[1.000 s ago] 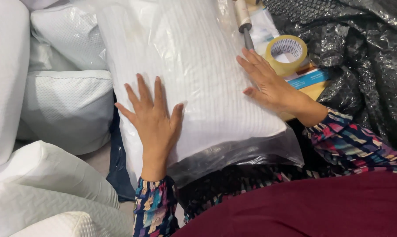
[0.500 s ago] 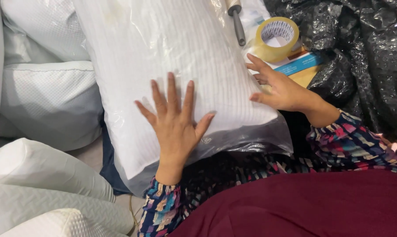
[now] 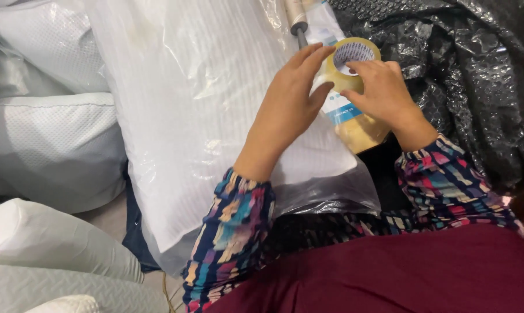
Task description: The person places a foam pillow inside a clear plastic bag, seals the bag by hand, and then uses a roll of tape and scissors to secure the packaging.
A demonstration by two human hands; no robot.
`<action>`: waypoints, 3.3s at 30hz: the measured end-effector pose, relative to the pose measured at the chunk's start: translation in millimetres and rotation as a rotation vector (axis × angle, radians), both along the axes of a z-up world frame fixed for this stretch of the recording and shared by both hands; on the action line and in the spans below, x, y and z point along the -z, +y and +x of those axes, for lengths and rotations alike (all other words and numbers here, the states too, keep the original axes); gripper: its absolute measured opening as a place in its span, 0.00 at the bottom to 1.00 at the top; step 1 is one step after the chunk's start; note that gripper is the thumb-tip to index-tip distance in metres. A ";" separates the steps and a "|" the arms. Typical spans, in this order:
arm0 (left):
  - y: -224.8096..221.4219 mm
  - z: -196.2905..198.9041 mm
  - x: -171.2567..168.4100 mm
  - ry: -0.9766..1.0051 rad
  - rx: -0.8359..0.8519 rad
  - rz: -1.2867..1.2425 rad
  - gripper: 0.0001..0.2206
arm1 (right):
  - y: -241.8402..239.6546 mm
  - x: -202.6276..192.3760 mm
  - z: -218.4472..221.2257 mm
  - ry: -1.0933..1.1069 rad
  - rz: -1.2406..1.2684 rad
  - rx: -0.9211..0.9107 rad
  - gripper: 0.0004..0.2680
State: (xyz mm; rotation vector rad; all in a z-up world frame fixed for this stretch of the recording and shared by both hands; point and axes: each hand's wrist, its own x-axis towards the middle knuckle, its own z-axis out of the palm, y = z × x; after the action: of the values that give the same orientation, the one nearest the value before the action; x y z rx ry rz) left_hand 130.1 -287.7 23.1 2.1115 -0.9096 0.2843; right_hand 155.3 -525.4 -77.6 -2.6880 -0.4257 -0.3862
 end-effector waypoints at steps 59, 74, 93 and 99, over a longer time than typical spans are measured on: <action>1.4 79.4 11.8 0.061 -0.250 0.299 0.04 | 80.1 -8.2 -112.4 0.060 0.539 -0.450 0.11; 49.0 80.0 -7.5 0.403 -0.211 0.198 0.10 | 129.3 31.6 -98.0 -0.238 0.507 -0.592 0.15; 22.3 83.8 10.4 0.038 -0.234 0.323 0.05 | -17.6 23.0 -80.6 -0.030 -0.269 -0.182 0.09; 19.2 85.5 6.4 0.142 -0.227 0.251 0.07 | -42.6 -60.1 -106.2 0.112 -0.004 0.062 0.13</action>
State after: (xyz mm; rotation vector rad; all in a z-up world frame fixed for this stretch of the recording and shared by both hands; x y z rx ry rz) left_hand 215.6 -268.4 16.7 2.4382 -0.6496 0.1377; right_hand 49.1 -568.0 -17.5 -2.7151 -0.3113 -0.2515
